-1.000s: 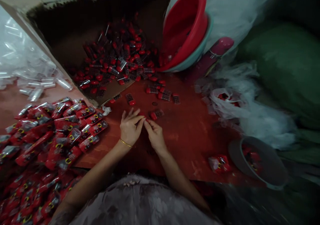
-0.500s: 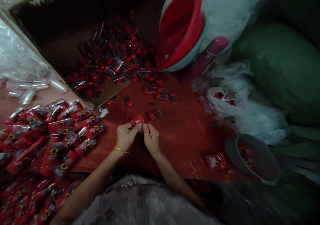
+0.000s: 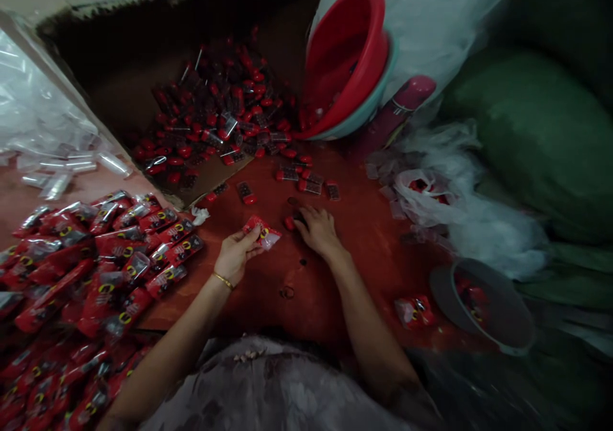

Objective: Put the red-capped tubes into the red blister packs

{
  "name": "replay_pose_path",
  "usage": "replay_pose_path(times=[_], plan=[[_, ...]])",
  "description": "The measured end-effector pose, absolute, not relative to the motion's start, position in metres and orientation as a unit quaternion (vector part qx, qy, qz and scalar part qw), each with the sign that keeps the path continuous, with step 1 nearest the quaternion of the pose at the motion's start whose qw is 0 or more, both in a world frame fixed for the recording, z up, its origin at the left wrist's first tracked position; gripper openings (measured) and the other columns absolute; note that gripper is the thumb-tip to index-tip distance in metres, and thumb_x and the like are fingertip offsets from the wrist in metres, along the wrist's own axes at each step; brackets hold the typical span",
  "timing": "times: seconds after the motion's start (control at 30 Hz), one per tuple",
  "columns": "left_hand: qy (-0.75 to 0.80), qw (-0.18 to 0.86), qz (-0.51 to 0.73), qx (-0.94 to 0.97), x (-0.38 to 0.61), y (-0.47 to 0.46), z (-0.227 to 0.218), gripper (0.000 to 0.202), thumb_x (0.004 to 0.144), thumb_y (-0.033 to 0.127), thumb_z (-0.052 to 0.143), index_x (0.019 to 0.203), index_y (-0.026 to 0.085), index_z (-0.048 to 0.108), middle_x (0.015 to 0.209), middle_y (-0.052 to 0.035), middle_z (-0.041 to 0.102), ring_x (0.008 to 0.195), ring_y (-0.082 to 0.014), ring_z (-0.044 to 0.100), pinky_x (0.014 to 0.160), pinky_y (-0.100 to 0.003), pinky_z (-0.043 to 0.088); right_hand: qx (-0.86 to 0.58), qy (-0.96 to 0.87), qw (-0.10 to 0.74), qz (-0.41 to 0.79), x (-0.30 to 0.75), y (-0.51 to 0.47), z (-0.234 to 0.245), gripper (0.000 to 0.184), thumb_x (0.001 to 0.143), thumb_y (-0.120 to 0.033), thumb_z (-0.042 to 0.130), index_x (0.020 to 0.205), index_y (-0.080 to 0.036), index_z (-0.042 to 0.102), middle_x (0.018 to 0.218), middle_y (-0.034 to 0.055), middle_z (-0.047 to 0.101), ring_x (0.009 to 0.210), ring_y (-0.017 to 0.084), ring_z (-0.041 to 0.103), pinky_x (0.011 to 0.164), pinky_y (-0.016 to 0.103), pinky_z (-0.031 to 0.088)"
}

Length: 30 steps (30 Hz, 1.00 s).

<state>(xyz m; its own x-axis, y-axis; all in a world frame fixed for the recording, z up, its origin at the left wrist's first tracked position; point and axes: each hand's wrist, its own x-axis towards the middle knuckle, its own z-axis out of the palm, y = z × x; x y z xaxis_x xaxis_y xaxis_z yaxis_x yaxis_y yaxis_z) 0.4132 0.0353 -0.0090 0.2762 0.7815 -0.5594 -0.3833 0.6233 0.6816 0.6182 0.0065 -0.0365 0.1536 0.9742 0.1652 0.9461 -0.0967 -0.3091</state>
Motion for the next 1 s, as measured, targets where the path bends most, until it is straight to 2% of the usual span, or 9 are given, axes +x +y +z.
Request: replay_pose_path(times=[0.1, 0.23, 0.33, 0.47, 0.57, 0.67, 0.83, 1.0], plan=[[0.464, 0.782, 0.362, 0.205, 0.413, 0.034, -0.011, 0.039, 0.041, 0.035, 0.084, 0.065, 0.012, 0.064, 0.065, -0.0019, 0.067, 0.052, -0.0087, 0.058, 0.055, -0.022, 0.048, -0.732, -0.662, 0.154, 0.053, 0.625, 0.003, -0.042, 0.032, 0.084, -0.043, 0.051, 0.101, -0.017, 0.059, 0.112, 0.0120, 0.060, 0.101, 0.028, 0.048, 0.085, 0.043, 0.036], [0.465, 0.783, 0.353, 0.216, 0.413, 0.032, -0.015, 0.042, 0.040, 0.038, 0.084, 0.067, 0.012, 0.065, 0.066, -0.0015, 0.067, 0.053, -0.0086, 0.059, 0.057, -0.022, 0.048, -0.737, -0.642, 0.208, 0.044, 0.613, -0.018, -0.054, 0.034, 0.081, -0.049, 0.053, 0.091, -0.017, 0.057, 0.098, 0.0119, 0.063, 0.091, 0.027, 0.052, 0.079, 0.040, 0.038], [0.467, 0.782, 0.345, 0.228, 0.413, 0.032, -0.017, 0.042, 0.041, 0.040, 0.083, 0.067, 0.013, 0.065, 0.064, -0.0009, 0.066, 0.054, -0.0089, 0.059, 0.059, -0.023, 0.047, -0.754, -0.575, 0.306, 0.081, 0.597, -0.040, -0.057, 0.032, 0.079, -0.050, 0.054, 0.085, -0.019, 0.054, 0.081, 0.0077, 0.063, 0.076, 0.022, 0.056, 0.070, 0.036, 0.042], [0.476, 0.771, 0.332, 0.261, 0.414, 0.031, -0.016, 0.043, 0.041, 0.043, 0.082, 0.066, 0.012, 0.066, 0.064, -0.0019, 0.066, 0.055, -0.0095, 0.058, 0.060, -0.024, 0.047, -0.705, -0.454, 0.457, 0.299, 0.576, -0.064, -0.043, 0.027, 0.077, -0.046, 0.056, 0.084, -0.020, 0.051, 0.057, -0.0047, 0.053, 0.046, 0.011, 0.051, 0.049, 0.024, 0.040], [0.472, 0.764, 0.325, 0.298, 0.415, 0.029, -0.013, 0.044, 0.042, 0.045, 0.081, 0.067, 0.011, 0.068, 0.065, -0.0038, 0.067, 0.057, -0.0104, 0.058, 0.059, -0.024, 0.046, -0.633, -0.435, 0.478, 0.426, 0.563, -0.073, -0.026, 0.025, 0.076, -0.042, 0.059, 0.085, -0.020, 0.053, 0.059, -0.0056, 0.054, 0.039, 0.007, 0.046, 0.042, 0.020, 0.037], [0.455, 0.757, 0.331, 0.333, 0.415, 0.028, -0.012, 0.042, 0.046, 0.046, 0.080, 0.069, 0.011, 0.070, 0.067, -0.0042, 0.068, 0.059, -0.0107, 0.057, 0.059, -0.023, 0.044, -0.613, -0.425, 0.468, 0.474, 0.557, -0.073, -0.016, 0.024, 0.077, -0.042, 0.059, 0.085, -0.019, 0.055, 0.061, -0.0054, 0.055, 0.037, 0.004, 0.043, 0.038, 0.018, 0.033], [0.418, 0.735, 0.341, 0.409, 0.410, 0.028, -0.015, 0.036, 0.051, 0.043, 0.078, 0.068, 0.012, 0.072, 0.065, -0.0017, 0.069, 0.059, -0.0100, 0.055, 0.062, -0.022, 0.043, -0.606, -0.398, 0.478, 0.495, 0.556, -0.068, -0.015, 0.026, 0.075, -0.043, 0.061, 0.083, -0.018, 0.057, 0.058, -0.0066, 0.053, 0.035, 0.004, 0.041, 0.036, 0.017, 0.032], [0.411, 0.738, 0.363, 0.394, 0.411, 0.026, -0.014, 0.037, 0.051, 0.042, 0.078, 0.073, 0.013, 0.072, 0.068, -0.0011, 0.069, 0.060, -0.0104, 0.056, 0.063, -0.023, 0.045, -0.622, -0.389, 0.488, 0.473, 0.552, -0.065, -0.016, 0.027, 0.073, -0.042, 0.063, 0.082, -0.018, 0.059, 0.059, -0.0048, 0.056, 0.035, 0.004, 0.041, 0.036, 0.018, 0.032]])
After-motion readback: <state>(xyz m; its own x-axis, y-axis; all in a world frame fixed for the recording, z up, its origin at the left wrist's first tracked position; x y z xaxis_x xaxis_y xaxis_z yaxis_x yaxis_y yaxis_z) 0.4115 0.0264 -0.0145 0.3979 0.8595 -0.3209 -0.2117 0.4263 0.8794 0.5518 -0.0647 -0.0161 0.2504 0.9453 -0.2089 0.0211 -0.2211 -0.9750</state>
